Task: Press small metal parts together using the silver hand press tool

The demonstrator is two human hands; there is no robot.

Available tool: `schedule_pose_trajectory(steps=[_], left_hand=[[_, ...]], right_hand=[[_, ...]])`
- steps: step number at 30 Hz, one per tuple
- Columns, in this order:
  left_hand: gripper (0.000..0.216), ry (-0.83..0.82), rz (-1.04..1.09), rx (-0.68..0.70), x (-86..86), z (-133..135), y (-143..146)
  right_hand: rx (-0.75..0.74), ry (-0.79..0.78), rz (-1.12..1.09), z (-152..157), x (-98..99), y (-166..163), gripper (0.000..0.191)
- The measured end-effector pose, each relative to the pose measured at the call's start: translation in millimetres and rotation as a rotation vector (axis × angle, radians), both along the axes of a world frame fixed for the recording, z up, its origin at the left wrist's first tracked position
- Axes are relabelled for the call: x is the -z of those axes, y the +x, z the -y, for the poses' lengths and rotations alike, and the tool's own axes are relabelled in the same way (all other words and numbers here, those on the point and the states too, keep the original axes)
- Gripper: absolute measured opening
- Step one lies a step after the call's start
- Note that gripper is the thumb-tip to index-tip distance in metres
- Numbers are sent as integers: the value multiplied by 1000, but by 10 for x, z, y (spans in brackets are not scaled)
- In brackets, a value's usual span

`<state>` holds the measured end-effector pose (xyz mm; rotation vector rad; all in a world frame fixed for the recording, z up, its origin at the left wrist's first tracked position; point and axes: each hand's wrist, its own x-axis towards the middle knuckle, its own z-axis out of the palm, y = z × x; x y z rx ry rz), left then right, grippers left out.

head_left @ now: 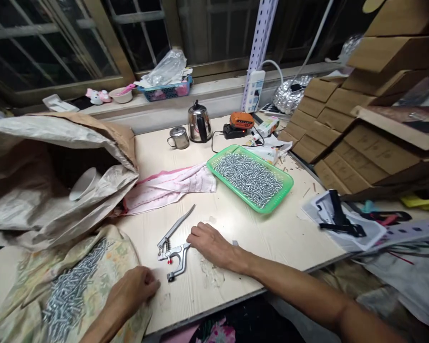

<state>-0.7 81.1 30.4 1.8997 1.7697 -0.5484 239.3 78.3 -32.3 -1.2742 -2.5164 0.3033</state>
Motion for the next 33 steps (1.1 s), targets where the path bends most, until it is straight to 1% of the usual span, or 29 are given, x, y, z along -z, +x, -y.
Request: schedule_pose_trajectory(steps=[2, 4, 5, 6, 8, 10, 11, 12, 13, 14, 15, 17, 19, 20, 22, 24, 27, 30, 33], left_hand=[[23, 60, 10, 21, -213, -90, 106], [29, 202, 128, 45, -501, -214, 401], [30, 323, 245, 78, -653, -276, 603], [30, 480, 387, 132, -801, -330, 818], [32, 724, 614, 283, -1050, -398, 1209], [35, 868, 688, 400, -1193, -435, 1437], [33, 902, 673, 439, -1214, -458, 1465], [29, 920, 635, 456, -1201, -491, 1428], [25, 932, 582, 446, -1158, -536, 1324], [22, 940, 516, 409, -1092, -586, 1154], [22, 952, 444, 341, -1011, -634, 924], [20, 943, 300, 153, -838, -679, 343], [20, 882, 173, -37, -667, -627, -254], [21, 851, 121, -100, -577, -572, -508], [22, 779, 53, -137, -378, -441, -873], [24, 729, 22, -111, -173, -334, -1045], [27, 706, -29, -43, 67, -288, -1064], [29, 662, -105, 55, 201, -372, -999], [29, 614, -152, 146, 264, -497, -981]], right_hand=[[26, 31, -24, 9, 34, 32, 13], [26, 43, -37, 8, 60, 43, 11], [22, 39, -37, -1, 71, 39, 11], [22, 31, -30, -17, 81, 31, 11], [37, 12, -9, -57, 103, 7, 12], [55, -3, 19, -77, 108, -19, 11], [56, -12, 21, -70, 97, -29, 11], [53, -23, 19, -51, 80, -33, 11], [32, -30, 0, -26, 61, -31, 10], [19, -33, -30, 0, 47, -21, 9], [22, -19, -44, 20, 43, -5, 9], [17, 9, -77, 40, 68, 31, 11], [-1, 30, -85, 49, 105, 56, 15], [-10, 39, -87, 57, 116, 63, 17], [-29, 54, -82, 80, 124, 69, 20], [-38, 74, -62, 101, 130, 68, 23], [-36, 105, -33, 110, 161, 64, 24], [-39, 119, -29, 101, 193, 59, 23], [-38, 121, -20, 93, 172, 42, 23]])
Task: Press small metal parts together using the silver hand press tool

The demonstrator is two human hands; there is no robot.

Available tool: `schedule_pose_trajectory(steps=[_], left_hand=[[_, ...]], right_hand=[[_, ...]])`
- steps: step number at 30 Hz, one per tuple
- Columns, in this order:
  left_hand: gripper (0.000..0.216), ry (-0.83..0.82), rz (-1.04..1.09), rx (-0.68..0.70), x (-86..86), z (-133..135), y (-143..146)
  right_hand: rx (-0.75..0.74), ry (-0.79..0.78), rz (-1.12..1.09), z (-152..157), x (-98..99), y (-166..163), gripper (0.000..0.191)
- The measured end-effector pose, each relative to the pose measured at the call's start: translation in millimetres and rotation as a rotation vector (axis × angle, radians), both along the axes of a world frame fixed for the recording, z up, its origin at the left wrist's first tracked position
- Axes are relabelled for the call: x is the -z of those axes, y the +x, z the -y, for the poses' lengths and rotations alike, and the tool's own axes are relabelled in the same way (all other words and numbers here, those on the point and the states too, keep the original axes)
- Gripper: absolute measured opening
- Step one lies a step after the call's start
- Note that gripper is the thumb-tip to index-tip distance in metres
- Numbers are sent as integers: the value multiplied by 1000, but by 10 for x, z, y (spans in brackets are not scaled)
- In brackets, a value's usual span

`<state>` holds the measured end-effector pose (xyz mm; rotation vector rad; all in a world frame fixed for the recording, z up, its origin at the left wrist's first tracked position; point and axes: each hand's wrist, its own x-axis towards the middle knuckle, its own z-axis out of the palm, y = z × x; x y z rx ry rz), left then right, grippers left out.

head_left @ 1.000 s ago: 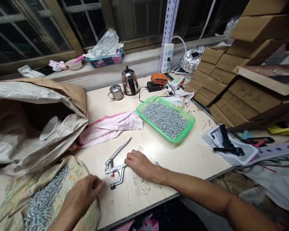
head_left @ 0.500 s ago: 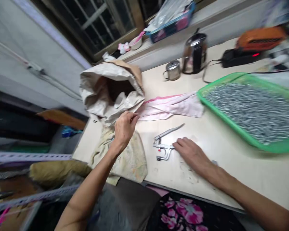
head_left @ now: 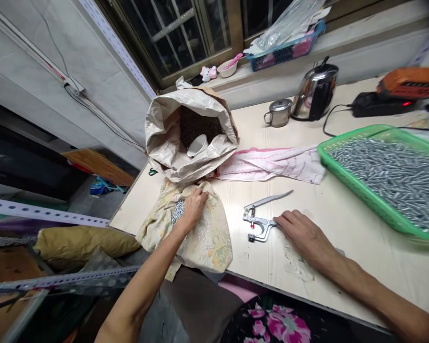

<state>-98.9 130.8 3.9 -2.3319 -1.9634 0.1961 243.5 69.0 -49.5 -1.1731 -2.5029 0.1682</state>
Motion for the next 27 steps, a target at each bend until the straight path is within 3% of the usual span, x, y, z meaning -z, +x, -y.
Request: schedule_pose_trajectory(steps=[4, 6, 9, 13, 16, 22, 27], left_hand=[[26, -7, -17, 25, -15, -76, -19], [23, 47, 78, 5, -74, -21, 23], [21, 97, 437, -59, -206, 226, 248], [26, -157, 980, -247, -289, 677, 777], [30, -259, 1171, -351, -189, 859, 1088], [33, -304, 1207, -414, 104, 873, 1173], [34, -334, 1114, -414, 163, 864, 1147]], right_hand=[[32, 2, 5, -8, -88, -52, 14], [57, 4, 28, -21, -107, -77, 12], [57, -2, 44, -30, -88, -87, 14], [15, 34, 43, 8, -104, -56, 18], [-3, 61, 95, 45, -215, -36, 21], [-8, 116, 128, 62, -358, -34, 21], [18, 120, 128, 62, -282, -32, 23]])
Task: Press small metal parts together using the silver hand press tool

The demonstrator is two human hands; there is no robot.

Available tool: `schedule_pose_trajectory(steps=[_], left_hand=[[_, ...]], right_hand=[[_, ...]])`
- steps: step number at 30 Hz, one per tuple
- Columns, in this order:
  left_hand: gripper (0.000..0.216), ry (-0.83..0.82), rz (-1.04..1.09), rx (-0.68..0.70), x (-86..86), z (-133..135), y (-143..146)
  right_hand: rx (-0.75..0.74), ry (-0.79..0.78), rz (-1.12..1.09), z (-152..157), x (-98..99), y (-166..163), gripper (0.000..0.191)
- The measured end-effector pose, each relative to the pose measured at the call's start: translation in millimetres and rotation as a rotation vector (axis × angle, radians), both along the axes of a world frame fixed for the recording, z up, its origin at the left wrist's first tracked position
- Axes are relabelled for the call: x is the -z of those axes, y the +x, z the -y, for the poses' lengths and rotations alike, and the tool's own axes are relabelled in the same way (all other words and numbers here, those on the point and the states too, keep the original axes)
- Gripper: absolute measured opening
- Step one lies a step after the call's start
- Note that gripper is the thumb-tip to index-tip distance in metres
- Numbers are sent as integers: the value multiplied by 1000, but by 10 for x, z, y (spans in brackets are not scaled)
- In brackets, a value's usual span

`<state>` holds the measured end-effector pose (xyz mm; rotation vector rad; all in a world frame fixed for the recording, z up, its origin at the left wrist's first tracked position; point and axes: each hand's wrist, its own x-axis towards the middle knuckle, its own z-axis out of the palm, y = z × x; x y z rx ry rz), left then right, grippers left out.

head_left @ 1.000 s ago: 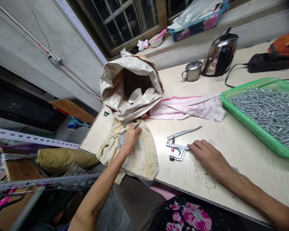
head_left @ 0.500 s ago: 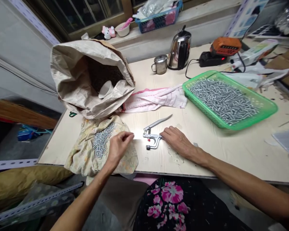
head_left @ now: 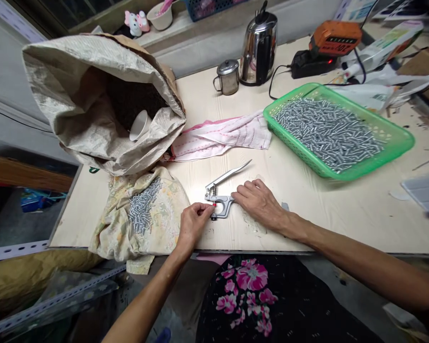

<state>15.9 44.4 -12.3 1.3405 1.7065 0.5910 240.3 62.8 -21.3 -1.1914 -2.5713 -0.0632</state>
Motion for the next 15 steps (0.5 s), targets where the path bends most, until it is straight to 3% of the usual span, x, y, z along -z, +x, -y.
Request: schedule_pose_trajectory(steps=[7, 15], left_hand=[[29, -98, -167, 136, -124, -125, 26], [36, -191, -134, 171, -99, -203, -10]], right_hand=[[4, -36, 4, -5, 33, -7, 25], [0, -181, -7, -35, 18, 12, 17]])
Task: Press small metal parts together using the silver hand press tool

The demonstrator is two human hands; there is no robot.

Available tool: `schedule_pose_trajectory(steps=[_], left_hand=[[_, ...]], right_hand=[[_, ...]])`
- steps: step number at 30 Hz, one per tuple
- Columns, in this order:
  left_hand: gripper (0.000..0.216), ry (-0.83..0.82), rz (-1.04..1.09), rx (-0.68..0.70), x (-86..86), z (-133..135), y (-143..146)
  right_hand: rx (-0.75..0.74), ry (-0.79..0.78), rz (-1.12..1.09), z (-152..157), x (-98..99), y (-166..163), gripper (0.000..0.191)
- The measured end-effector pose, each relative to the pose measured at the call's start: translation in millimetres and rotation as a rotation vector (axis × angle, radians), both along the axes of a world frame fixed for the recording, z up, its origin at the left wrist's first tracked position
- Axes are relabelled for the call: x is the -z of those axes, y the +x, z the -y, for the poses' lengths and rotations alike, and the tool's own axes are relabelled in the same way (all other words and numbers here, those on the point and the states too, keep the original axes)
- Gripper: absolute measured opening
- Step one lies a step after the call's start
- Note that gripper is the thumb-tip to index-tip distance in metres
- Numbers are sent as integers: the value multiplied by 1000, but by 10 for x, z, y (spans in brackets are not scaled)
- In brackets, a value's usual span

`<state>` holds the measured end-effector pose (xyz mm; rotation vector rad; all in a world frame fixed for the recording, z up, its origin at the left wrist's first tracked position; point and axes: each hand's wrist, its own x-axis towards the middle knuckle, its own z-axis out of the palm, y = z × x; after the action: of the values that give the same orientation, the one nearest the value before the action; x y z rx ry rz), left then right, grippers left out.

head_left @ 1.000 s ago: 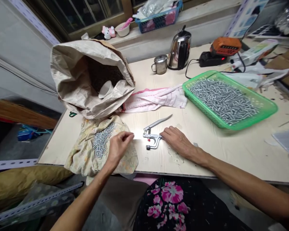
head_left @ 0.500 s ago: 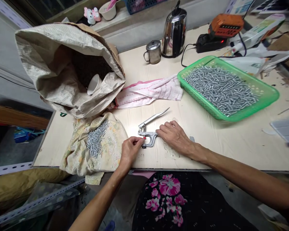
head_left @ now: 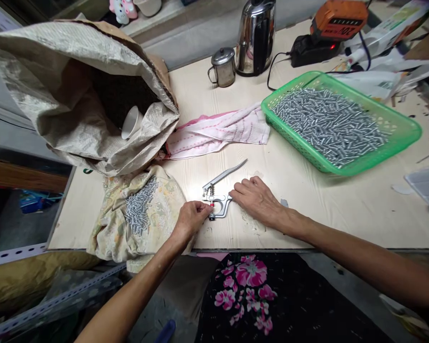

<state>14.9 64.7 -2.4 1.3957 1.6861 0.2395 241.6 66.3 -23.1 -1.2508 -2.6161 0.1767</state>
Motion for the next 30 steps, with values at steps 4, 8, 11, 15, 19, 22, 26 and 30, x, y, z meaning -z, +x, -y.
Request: schedule_pose_trajectory(steps=[4, 8, 11, 15, 19, 22, 26, 30], left_hand=[[36, -11, 5, -44, 32, 11, 1], [37, -9, -5, -63, 39, 18, 7], [38, -5, -8, -56, 24, 26, 13], [37, -5, -23, -54, -22, 37, 36], [35, 1, -43, -49, -49, 26, 35], [34, -4, -82, -11, -62, 54, 22], [27, 261, -290, 114, -117, 158, 124], [34, 614, -400, 423, -140, 72, 378]], right_hand=[[-8, -62, -58, -108, -17, 107, 37], [-56, -79, -46, -283, -25, 212, 80], [-96, -115, -35, -409, -56, 239, 87], [-94, -127, -16, -499, -104, 230, 91], [-60, -129, 46, -498, -153, 201, 74], [-51, -106, 84, -468, -202, 169, 50], [-61, -139, 65, -420, -262, 135, 30], [-85, -196, 69, -386, -307, 137, 27]])
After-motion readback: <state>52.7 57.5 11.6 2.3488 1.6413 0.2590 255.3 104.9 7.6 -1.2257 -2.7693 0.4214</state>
